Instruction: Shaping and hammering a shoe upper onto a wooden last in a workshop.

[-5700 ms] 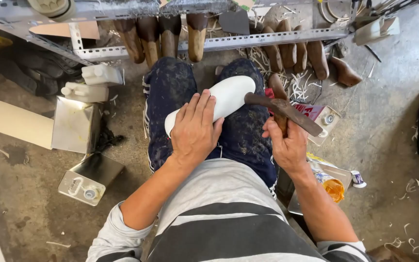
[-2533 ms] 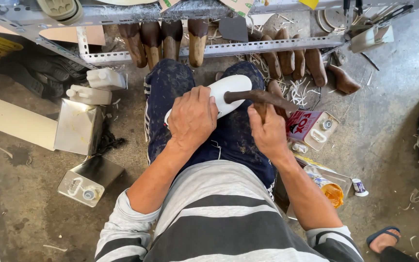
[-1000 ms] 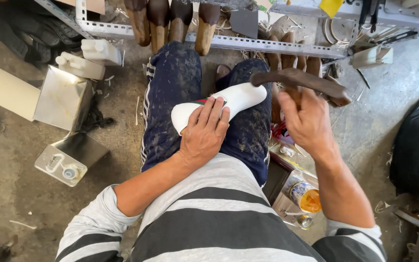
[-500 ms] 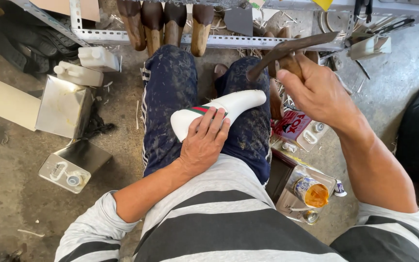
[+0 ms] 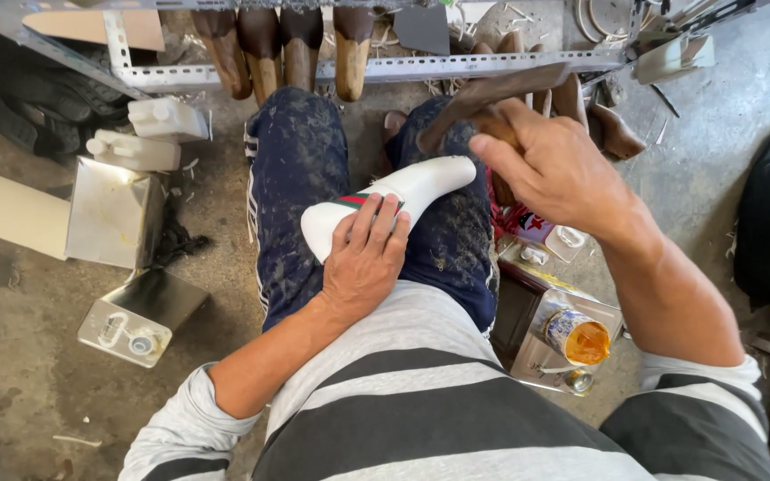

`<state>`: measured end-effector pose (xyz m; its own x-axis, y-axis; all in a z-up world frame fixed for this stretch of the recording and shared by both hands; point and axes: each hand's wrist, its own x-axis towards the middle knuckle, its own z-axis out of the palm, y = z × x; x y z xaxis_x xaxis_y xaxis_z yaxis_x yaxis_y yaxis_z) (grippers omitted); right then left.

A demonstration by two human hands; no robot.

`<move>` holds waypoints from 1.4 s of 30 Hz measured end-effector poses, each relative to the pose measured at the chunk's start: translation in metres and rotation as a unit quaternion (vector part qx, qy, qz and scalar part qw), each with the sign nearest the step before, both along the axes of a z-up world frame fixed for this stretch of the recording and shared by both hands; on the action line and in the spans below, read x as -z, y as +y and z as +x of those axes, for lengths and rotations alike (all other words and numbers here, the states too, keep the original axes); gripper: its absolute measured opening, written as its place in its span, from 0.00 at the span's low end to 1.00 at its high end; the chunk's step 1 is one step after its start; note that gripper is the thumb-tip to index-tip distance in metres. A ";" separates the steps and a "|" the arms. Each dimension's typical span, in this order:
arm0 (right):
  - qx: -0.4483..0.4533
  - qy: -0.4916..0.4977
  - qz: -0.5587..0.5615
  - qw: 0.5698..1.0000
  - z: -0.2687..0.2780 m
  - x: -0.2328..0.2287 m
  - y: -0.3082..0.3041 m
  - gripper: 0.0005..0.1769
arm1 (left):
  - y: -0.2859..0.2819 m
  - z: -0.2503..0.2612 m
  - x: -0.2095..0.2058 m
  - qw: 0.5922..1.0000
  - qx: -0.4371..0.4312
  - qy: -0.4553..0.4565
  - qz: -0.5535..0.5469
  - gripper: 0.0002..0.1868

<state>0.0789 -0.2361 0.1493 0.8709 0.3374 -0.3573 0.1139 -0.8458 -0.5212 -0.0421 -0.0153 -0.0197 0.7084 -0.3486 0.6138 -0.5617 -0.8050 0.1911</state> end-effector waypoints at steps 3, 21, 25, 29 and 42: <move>0.017 -0.010 0.029 0.999 -0.022 0.032 -0.001 0.23 | -0.001 0.004 -0.002 1.000 -0.013 0.004 -0.002 0.15; 0.176 -0.128 0.111 0.970 -0.103 0.108 0.000 0.17 | 0.006 0.042 -0.027 0.994 -0.031 0.104 -0.010 0.20; 0.231 -0.119 0.115 0.959 -0.125 0.127 0.009 0.18 | 0.007 0.053 -0.026 0.993 -0.031 0.116 -0.013 0.20; 0.215 -0.174 0.123 0.953 -0.142 0.139 0.014 0.17 | 0.007 0.060 -0.026 0.990 -0.059 0.126 -0.006 0.20; 0.094 -0.154 0.034 0.983 -0.055 0.087 0.011 0.22 | 0.003 0.054 -0.021 0.991 -0.068 0.111 0.010 0.21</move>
<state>0.0238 -0.2250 0.0621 0.9834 0.1749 -0.0490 0.1208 -0.8313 -0.5426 0.0122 -0.0124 0.0016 0.8667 -0.2516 0.4307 -0.3937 -0.8752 0.2810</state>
